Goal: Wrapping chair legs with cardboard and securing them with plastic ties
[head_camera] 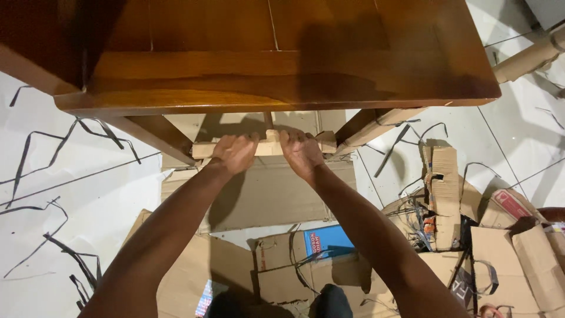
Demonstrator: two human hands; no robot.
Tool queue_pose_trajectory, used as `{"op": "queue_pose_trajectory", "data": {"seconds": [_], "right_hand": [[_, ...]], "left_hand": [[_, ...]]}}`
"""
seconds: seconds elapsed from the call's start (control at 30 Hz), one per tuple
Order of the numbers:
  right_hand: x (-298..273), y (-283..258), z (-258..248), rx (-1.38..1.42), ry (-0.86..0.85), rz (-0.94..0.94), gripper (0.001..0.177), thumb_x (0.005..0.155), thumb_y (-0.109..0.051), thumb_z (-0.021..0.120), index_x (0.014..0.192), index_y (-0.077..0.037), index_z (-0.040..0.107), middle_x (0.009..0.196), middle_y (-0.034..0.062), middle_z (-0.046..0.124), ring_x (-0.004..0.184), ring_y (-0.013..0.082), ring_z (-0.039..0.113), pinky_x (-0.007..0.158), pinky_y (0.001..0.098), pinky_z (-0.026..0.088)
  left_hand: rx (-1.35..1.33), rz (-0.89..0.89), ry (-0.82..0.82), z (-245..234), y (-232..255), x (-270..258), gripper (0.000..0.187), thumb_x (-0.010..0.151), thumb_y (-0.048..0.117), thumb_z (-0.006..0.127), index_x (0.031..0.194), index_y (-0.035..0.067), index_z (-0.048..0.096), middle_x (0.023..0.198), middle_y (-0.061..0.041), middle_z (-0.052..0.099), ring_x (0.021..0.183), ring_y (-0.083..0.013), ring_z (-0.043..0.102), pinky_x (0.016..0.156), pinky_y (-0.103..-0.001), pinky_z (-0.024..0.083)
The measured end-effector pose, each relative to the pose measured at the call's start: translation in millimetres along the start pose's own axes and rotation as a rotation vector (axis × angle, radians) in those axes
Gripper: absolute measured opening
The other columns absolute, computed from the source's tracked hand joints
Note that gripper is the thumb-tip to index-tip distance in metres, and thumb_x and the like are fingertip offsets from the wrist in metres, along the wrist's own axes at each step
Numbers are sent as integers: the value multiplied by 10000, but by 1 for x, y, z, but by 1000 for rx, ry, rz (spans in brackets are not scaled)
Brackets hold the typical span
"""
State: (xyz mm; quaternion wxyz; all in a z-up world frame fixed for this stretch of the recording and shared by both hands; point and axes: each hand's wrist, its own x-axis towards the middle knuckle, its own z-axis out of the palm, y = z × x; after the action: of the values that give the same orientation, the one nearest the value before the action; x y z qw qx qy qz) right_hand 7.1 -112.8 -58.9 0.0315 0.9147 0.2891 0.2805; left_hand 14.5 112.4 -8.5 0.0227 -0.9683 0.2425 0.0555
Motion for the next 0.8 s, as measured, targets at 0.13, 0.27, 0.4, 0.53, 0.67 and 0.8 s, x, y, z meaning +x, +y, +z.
{"op": "queue_pose_trajectory", "data": {"seconds": [0.13,0.27,0.4,0.53,0.67,0.8], "right_hand": [[13,-2,-23,55,-36,22,44,826,-115,625,828,-145,593,663,51,565,623,246,632,566,367,523],[16,0,-38,-108,-204,-77,119,864,-83,593,789,-137,518,721,-33,534,682,177,556,701,278,461],[18,-3,-37,-38,-190,7,232,755,-24,624,849,-206,514,695,-28,534,654,189,607,612,296,518],[4,-8,-31,233,-121,102,277,735,-101,693,989,-85,584,858,113,605,858,318,657,838,503,528],[-8,-19,-68,20,-21,0,560,895,-121,562,1436,23,543,1349,237,604,1299,378,593,1073,557,460],[-75,-32,-62,21,-14,-157,435,1056,-161,447,1435,16,568,1498,266,528,1459,422,424,1237,568,274]], "left_hand": [[-129,60,-31,-10,-6,-5,201,802,290,662,881,128,752,792,-78,783,727,-258,781,562,-339,553],[-102,70,-12,1,-4,-6,209,786,294,633,833,126,749,742,-84,756,690,-277,774,589,-402,601],[-143,44,-26,2,-3,-1,229,791,294,648,906,108,716,763,-104,757,718,-313,778,609,-435,599],[-71,34,65,14,-2,-3,236,797,331,706,844,101,733,696,-82,738,659,-236,759,544,-333,539],[44,33,137,42,-4,4,261,804,459,672,709,219,717,577,21,679,535,-149,700,486,-292,484],[-447,-14,335,25,-4,-13,354,913,360,624,763,56,726,680,-56,726,679,-250,744,577,-229,477]]}}
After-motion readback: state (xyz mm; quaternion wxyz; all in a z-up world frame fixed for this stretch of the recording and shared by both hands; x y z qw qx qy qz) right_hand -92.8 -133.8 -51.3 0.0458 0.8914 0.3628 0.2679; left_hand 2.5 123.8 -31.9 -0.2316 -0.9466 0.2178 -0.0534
